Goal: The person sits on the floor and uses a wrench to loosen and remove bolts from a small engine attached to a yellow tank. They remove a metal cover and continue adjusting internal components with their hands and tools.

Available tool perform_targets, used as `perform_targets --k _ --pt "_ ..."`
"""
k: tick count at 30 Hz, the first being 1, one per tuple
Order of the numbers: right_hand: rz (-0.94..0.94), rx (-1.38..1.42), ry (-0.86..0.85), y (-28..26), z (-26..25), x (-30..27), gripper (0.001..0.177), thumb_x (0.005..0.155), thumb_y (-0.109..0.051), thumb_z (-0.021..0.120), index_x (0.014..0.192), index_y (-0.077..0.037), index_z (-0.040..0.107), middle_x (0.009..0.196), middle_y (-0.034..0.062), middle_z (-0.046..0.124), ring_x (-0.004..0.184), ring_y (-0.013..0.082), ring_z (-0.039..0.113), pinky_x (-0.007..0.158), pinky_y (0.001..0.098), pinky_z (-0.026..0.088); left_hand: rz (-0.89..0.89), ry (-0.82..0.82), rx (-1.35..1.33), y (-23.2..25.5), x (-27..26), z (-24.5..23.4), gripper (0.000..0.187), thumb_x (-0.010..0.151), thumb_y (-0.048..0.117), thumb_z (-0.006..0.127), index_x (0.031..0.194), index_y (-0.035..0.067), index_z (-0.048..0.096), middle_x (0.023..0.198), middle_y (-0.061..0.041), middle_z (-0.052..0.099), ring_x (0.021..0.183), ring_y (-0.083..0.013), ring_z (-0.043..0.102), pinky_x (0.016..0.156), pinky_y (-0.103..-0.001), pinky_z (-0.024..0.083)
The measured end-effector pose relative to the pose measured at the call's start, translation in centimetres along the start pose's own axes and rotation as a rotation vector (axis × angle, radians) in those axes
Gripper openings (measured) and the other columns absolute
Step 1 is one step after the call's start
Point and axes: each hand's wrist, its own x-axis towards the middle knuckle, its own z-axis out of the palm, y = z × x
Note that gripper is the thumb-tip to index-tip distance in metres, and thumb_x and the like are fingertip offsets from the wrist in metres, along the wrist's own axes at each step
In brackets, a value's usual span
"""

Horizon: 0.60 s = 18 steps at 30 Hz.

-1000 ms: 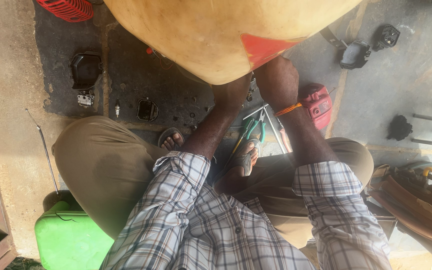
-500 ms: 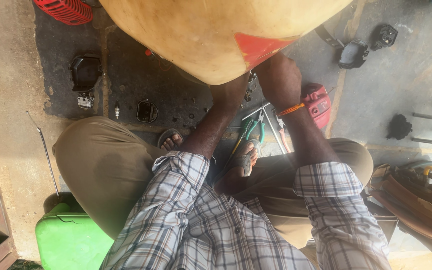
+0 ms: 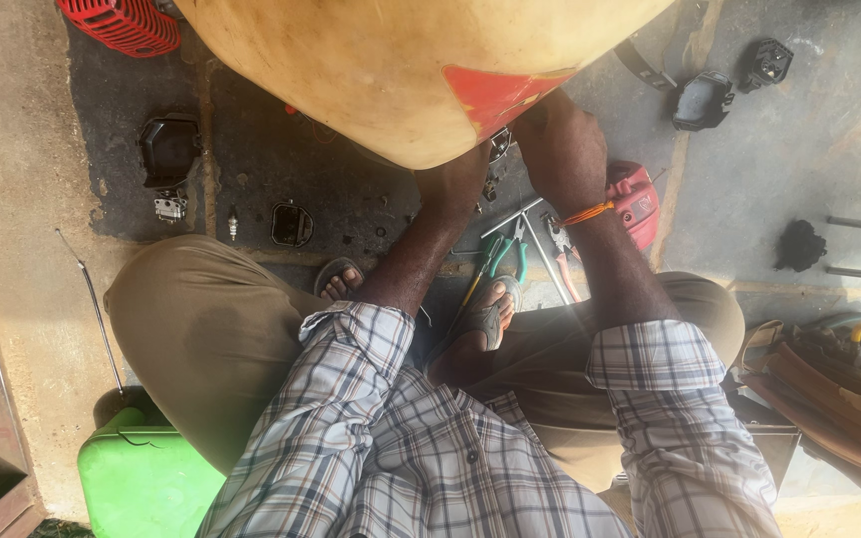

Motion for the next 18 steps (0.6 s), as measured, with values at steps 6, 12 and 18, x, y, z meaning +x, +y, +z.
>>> perform_targets --k 6,12,18 --pt "0.028 -0.010 0.001 0.0 -0.1 0.1 0.027 0.100 -0.031 0.068 0.115 -0.008 0.068 0.093 0.0119 0.078 0.088 0.0319 0.076 0.080 0.0475 0.058 0.003 -0.042 -0.030 -0.2 0.2 -0.1 0.021 0.086 0.027 0.073 0.092 0.007 0.072 0.084 -0.009 0.068 0.076 -0.0322 0.067 0.068 -0.049 0.054" --pt "-0.092 0.028 0.049 -0.2 -0.3 0.1 0.031 0.096 -0.029 0.070 0.117 -0.006 0.068 0.097 0.0133 0.078 0.089 0.0348 0.076 0.078 0.0481 0.058 0.010 -0.004 -0.053 -0.4 0.2 -0.1 0.025 0.086 0.029 0.073 0.094 0.006 0.072 0.085 -0.010 0.068 0.077 -0.0325 0.067 0.069 -0.048 0.054" --pt "-0.061 0.008 0.043 0.2 -0.2 0.0 0.032 0.096 -0.030 0.071 0.119 -0.007 0.068 0.096 0.0158 0.077 0.088 0.0362 0.075 0.078 0.0495 0.057 0.022 -0.016 0.012 -0.5 -0.1 0.9 0.024 0.087 0.028 0.075 0.095 0.006 0.072 0.085 -0.010 0.068 0.076 -0.0328 0.067 0.068 -0.049 0.054"
